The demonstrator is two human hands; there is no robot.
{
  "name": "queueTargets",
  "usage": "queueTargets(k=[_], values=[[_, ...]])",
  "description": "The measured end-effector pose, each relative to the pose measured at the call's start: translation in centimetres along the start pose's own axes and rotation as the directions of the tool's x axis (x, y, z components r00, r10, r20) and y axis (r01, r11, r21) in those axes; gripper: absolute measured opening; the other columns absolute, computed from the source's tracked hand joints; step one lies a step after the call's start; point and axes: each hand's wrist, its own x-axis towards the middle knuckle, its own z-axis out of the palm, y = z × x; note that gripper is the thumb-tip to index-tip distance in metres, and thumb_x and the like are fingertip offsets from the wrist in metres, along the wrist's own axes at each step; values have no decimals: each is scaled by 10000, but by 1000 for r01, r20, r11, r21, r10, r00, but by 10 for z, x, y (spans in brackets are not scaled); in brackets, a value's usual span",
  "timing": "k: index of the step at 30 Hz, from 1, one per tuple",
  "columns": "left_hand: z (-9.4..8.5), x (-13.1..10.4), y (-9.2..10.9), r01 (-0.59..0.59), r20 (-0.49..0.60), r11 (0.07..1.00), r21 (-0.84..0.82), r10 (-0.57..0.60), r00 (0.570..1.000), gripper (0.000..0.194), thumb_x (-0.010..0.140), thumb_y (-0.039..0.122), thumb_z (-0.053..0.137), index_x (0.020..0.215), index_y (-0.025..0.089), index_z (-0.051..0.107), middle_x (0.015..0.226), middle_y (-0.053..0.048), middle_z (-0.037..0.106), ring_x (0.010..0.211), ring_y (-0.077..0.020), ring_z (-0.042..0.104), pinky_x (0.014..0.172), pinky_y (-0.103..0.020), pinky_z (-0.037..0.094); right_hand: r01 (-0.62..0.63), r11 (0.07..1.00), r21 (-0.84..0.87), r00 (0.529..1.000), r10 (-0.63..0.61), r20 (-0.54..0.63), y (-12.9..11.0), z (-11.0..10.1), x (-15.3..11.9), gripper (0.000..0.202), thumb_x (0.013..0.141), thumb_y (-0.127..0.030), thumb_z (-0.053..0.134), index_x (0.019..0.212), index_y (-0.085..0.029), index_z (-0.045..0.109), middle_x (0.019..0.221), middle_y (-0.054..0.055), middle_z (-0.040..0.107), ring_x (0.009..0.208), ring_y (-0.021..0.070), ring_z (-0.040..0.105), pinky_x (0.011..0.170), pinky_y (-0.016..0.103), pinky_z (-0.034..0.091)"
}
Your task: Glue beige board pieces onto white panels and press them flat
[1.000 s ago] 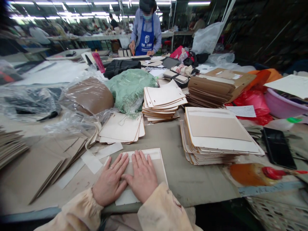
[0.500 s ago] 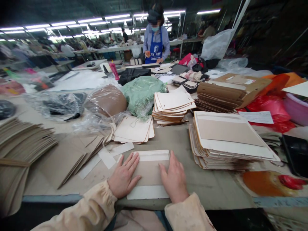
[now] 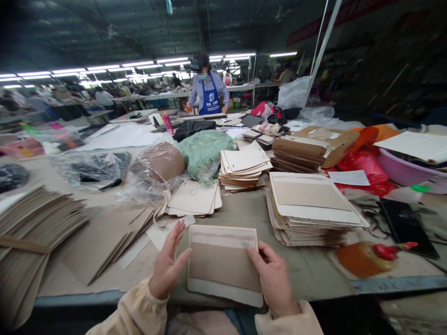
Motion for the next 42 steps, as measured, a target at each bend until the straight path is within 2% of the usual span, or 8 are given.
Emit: queueTargets(k=[3, 5, 8, 13, 23, 29, 35, 42], values=[[8, 14, 29, 287, 81, 831, -477, -284, 955, 554, 872, 422, 529, 1337, 147, 409, 1228, -170, 600, 1078, -255, 608, 917, -427, 483, 25, 993, 113, 996, -14, -93, -8, -10, -14, 368, 676, -423, 769, 948, -189, 689, 936, 52, 708, 839, 206, 633, 705, 245, 520], [15, 23, 50, 411, 206, 667, -622, -367, 907, 481, 839, 446, 580, 1199, 130, 541, 1063, -132, 680, 941, -231, 655, 841, -380, 507, 25, 989, 147, 990, -4, -142, -12, -15, -22, 365, 656, -414, 787, 937, -199, 695, 938, 42, 707, 831, 195, 630, 693, 225, 522], [25, 30, 76, 477, 299, 510, -715, -393, 869, 341, 810, 428, 630, 991, 140, 637, 898, -69, 708, 821, -189, 661, 772, -312, 500, 5, 986, 164, 985, 23, -170, -15, -23, -34, 374, 656, -414, 790, 957, -214, 694, 947, 25, 705, 818, 182, 626, 691, 208, 525], [35, 29, 94, 569, 398, 383, -728, -439, 805, 280, 752, 409, 698, 764, 140, 621, 655, -6, 654, 602, -121, 601, 599, -224, 455, -12, 995, 102, 974, 34, -222, -11, -41, -56, 384, 667, -433, 777, 980, -227, 692, 969, 16, 706, 856, 205, 625, 690, 213, 520], [48, 16, 97, 678, 464, 381, -628, -516, 720, 280, 686, 405, 745, 716, 149, 635, 586, 9, 633, 587, -135, 599, 562, -216, 458, -5, 973, 232, 982, 49, -185, -20, -42, -88, 286, 713, -398, 759, 916, -206, 699, 880, 25, 709, 745, 175, 627, 649, 220, 500], [57, 9, 98, 718, 500, 401, -569, -525, 689, 304, 661, 409, 761, 722, 132, 652, 597, -13, 644, 618, -155, 614, 570, -229, 466, -10, 921, 389, 996, 43, -77, -27, -52, -93, 334, 813, -404, 667, 1109, -251, 643, 978, 36, 692, 825, 189, 637, 720, 257, 496], [66, 1, 98, 746, 546, 377, -549, -514, 661, 294, 689, 405, 743, 730, 127, 653, 561, 0, 613, 557, -124, 565, 526, -210, 427, 11, 982, 187, 979, 27, -203, -21, -63, -90, 360, 824, -481, 623, 1070, -225, 674, 957, 36, 691, 847, 209, 620, 691, 248, 483], [69, -2, 98, 725, 517, 385, -571, -518, 682, 313, 685, 411, 743, 654, 134, 603, 567, 16, 588, 513, -87, 492, 504, -194, 381, -11, 997, 76, 959, 32, -283, -17, -67, -88, 369, 791, -509, 634, 1004, -215, 701, 858, 19, 690, 756, 187, 588, 655, 227, 464]])
